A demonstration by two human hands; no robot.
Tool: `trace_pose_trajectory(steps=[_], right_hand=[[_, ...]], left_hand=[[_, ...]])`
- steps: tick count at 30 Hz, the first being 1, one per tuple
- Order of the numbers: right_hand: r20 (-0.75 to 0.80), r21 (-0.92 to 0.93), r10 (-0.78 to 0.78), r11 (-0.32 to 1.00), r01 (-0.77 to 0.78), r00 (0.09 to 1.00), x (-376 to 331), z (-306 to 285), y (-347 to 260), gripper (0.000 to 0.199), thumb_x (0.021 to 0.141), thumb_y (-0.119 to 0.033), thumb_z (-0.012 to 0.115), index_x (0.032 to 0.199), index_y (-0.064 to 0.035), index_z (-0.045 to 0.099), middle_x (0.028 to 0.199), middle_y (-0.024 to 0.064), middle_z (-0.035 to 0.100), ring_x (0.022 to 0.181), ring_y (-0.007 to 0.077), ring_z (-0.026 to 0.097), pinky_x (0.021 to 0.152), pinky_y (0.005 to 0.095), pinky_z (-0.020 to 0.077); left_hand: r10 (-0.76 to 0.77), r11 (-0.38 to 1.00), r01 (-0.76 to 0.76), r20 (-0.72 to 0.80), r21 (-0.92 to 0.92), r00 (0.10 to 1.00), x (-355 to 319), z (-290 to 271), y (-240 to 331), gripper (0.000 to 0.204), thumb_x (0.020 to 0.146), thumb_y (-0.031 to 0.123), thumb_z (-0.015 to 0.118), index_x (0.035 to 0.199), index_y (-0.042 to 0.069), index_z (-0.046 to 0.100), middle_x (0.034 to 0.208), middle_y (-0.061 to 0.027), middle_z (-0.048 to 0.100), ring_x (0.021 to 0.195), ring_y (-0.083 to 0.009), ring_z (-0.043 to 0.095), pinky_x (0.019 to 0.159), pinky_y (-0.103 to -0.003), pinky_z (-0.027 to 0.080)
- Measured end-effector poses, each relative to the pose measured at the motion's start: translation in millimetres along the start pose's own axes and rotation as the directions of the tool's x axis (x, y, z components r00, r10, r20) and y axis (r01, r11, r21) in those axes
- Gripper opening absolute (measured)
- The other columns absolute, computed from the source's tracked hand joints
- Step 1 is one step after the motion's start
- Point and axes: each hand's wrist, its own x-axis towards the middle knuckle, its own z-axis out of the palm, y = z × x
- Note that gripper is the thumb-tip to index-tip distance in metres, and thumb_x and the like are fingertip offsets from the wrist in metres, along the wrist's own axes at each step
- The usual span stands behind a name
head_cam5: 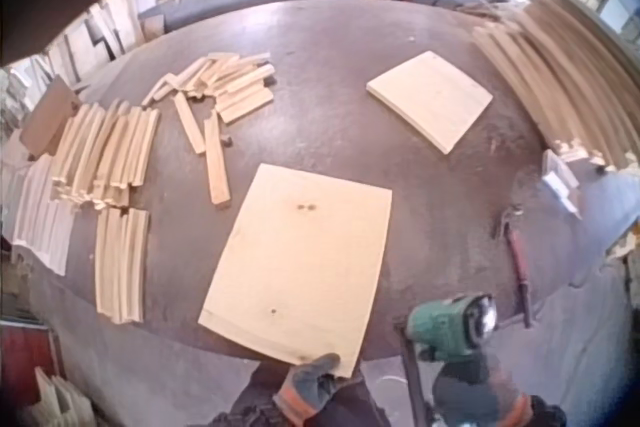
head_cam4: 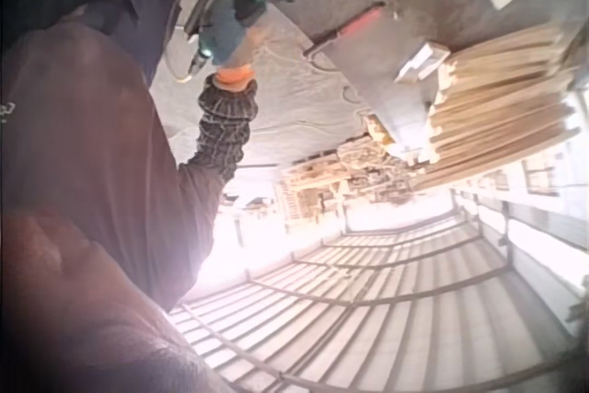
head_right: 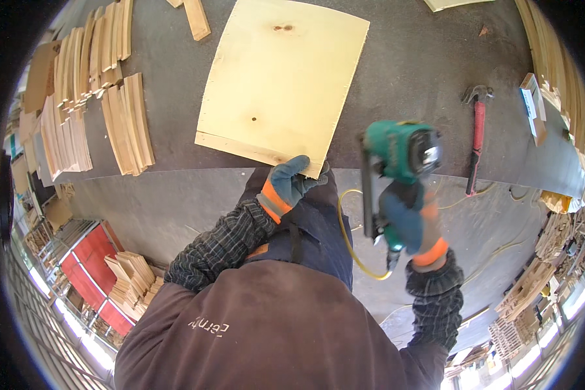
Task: Assembling wooden boxes by nailing wooden slats to panels using a pneumatic nail gun.
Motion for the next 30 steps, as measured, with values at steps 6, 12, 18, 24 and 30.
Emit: trace_pose_trajectory(steps=[6,12,18,24,30], right_hand=[[0.058,0.056,0.208,0.976,-0.211,0.976,-1,39,14,0.017,0.096,-0.014,0.071,0.109,-0.0026,0.072,0.088,0.0020,0.072,0.077,0.0105,0.066,0.067,0.0304,0.0535],[0.080,0.050,0.225,0.972,-0.230,0.971,4,46,17,0.024,0.097,-0.014,0.069,0.117,-0.0015,0.072,0.088,0.0012,0.071,0.076,0.0101,0.065,0.067,0.0292,0.0526],[0.092,0.050,0.232,0.970,-0.237,0.968,6,46,17,0.028,0.097,-0.014,0.068,0.121,-0.0005,0.071,0.085,0.0017,0.071,0.074,0.0105,0.064,0.065,0.0295,0.0523],[0.081,0.017,0.219,0.975,-0.221,0.972,9,49,14,0.041,0.095,-0.013,0.062,0.133,0.0039,0.065,0.076,0.0024,0.063,0.064,0.0114,0.061,0.060,0.0287,0.0523],[0.026,-0.003,0.204,0.979,-0.204,0.979,7,47,9,0.035,0.095,-0.010,0.063,0.127,0.0020,0.067,0.078,0.0021,0.063,0.067,0.0118,0.064,0.060,0.0289,0.0522]], left_hand=[[0.009,0.998,-0.009,0.010,-0.061,1.000,3,-1,-4,0.042,0.102,0.010,0.068,0.140,-0.006,0.057,0.128,-0.0210,0.071,0.114,-0.0343,0.074,0.095,-0.052,0.067],[0.007,0.991,-0.007,-0.001,-0.137,1.000,5,-1,-7,0.041,0.102,0.005,0.066,0.140,-0.006,0.057,0.132,-0.0212,0.070,0.117,-0.0344,0.074,0.096,-0.052,0.068],[0.009,0.992,-0.017,-0.061,-0.128,0.998,8,2,-9,0.036,0.101,0.006,0.069,0.135,-0.003,0.061,0.127,-0.0175,0.073,0.107,-0.0300,0.077,0.086,-0.046,0.070],[0.006,0.989,-0.019,-0.089,-0.145,0.996,10,5,-12,0.037,0.101,0.006,0.069,0.136,-0.003,0.061,0.127,-0.0179,0.073,0.107,-0.0298,0.076,0.086,-0.046,0.070],[0.026,0.995,-0.028,-0.016,-0.099,1.000,13,-11,-13,0.041,0.103,0.006,0.066,0.141,-0.006,0.057,0.136,-0.0212,0.069,0.120,-0.0357,0.072,0.101,-0.054,0.065]])
